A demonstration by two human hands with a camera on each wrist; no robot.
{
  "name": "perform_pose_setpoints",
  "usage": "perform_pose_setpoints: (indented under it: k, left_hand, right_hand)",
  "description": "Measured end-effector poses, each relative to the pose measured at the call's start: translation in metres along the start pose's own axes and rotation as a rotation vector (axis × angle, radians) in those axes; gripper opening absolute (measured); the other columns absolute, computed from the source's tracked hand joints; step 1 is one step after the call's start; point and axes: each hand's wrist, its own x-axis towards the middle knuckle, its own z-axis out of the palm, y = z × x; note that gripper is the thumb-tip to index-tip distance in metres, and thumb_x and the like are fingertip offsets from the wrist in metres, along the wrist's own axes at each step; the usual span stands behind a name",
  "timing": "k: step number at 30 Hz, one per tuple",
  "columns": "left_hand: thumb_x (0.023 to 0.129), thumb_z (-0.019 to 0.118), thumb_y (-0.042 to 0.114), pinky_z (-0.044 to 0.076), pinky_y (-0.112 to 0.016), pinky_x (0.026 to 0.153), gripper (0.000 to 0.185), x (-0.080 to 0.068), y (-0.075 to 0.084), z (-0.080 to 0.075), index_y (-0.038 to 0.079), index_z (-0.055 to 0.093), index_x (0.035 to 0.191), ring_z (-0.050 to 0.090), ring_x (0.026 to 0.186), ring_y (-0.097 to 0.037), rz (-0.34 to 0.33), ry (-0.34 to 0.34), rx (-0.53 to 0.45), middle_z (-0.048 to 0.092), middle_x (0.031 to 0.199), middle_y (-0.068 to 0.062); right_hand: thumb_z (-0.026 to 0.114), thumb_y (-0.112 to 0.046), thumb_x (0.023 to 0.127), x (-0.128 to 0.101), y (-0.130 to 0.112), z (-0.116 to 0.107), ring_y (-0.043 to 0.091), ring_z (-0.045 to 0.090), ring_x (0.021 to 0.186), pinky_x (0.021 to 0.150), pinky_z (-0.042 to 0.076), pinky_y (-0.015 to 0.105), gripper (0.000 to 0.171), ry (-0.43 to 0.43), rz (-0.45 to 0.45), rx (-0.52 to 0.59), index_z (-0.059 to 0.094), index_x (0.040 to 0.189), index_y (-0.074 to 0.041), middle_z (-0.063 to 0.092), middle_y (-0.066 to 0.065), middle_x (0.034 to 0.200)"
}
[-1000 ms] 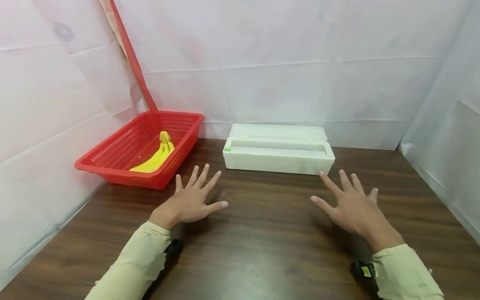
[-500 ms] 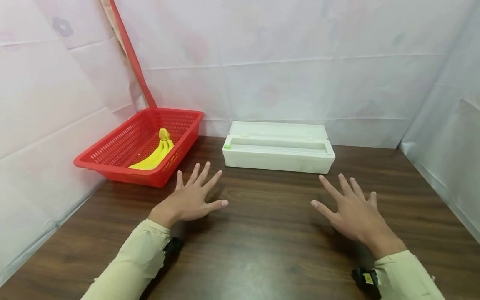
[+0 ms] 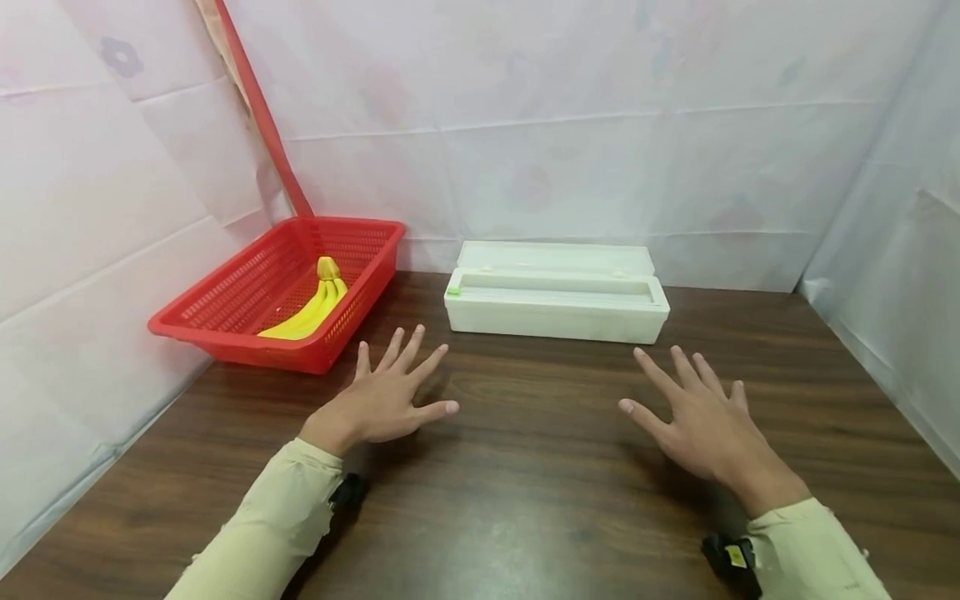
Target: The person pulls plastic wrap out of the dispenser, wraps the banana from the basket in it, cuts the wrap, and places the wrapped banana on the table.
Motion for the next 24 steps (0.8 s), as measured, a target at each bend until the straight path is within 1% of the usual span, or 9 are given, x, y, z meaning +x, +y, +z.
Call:
perform_pose_setpoints:
  k: [5, 12, 19, 24]
  left_hand:
    - [0.087, 0.036, 0.082, -0.011, -0.072, 0.108, 0.092, 0.002, 0.003, 0.0, 0.032, 0.016, 0.161, -0.011, 0.151, -0.038, 0.005, 0.002, 0.005, -0.005, 0.167, -0.009]
    - [0.087, 0.039, 0.081, -0.012, -0.071, 0.108, 0.092, 0.004, 0.007, -0.001, 0.033, 0.014, 0.161, -0.013, 0.151, -0.036, 0.017, -0.013, -0.018, -0.004, 0.167, -0.008]
    - [0.087, 0.039, 0.081, -0.012, -0.071, 0.108, 0.092, 0.005, 0.008, 0.0, 0.031, 0.017, 0.161, -0.011, 0.151, -0.037, 0.018, -0.016, -0.018, -0.003, 0.167, -0.009]
    - [0.088, 0.04, 0.08, -0.012, -0.07, 0.109, 0.091, 0.01, 0.012, 0.001, 0.029, 0.021, 0.161, -0.01, 0.152, -0.035, 0.047, -0.022, -0.025, 0.0, 0.167, -0.009]
  right_hand:
    - [0.045, -0.066, 0.098, -0.002, 0.001, -0.002, 0.057, 0.018, 0.141, 0.091, 0.012, 0.086, 0.079, 0.011, -0.007, 0.009, 0.017, 0.162, -0.028, 0.019, 0.033, 0.158]
    - [0.045, -0.065, 0.098, -0.004, 0.001, -0.001, 0.057, 0.018, 0.141, 0.091, 0.013, 0.086, 0.079, 0.009, -0.012, 0.012, 0.015, 0.162, -0.029, 0.018, 0.034, 0.158]
    - [0.045, -0.066, 0.097, 0.0, -0.004, -0.002, 0.056, 0.015, 0.143, 0.094, 0.011, 0.085, 0.079, 0.007, -0.02, 0.037, 0.017, 0.162, -0.03, 0.017, 0.032, 0.16]
    - [0.048, -0.066, 0.096, 0.001, -0.005, -0.002, 0.055, 0.022, 0.142, 0.097, 0.016, 0.082, 0.08, 0.042, -0.042, 0.022, 0.021, 0.161, -0.029, 0.023, 0.029, 0.159]
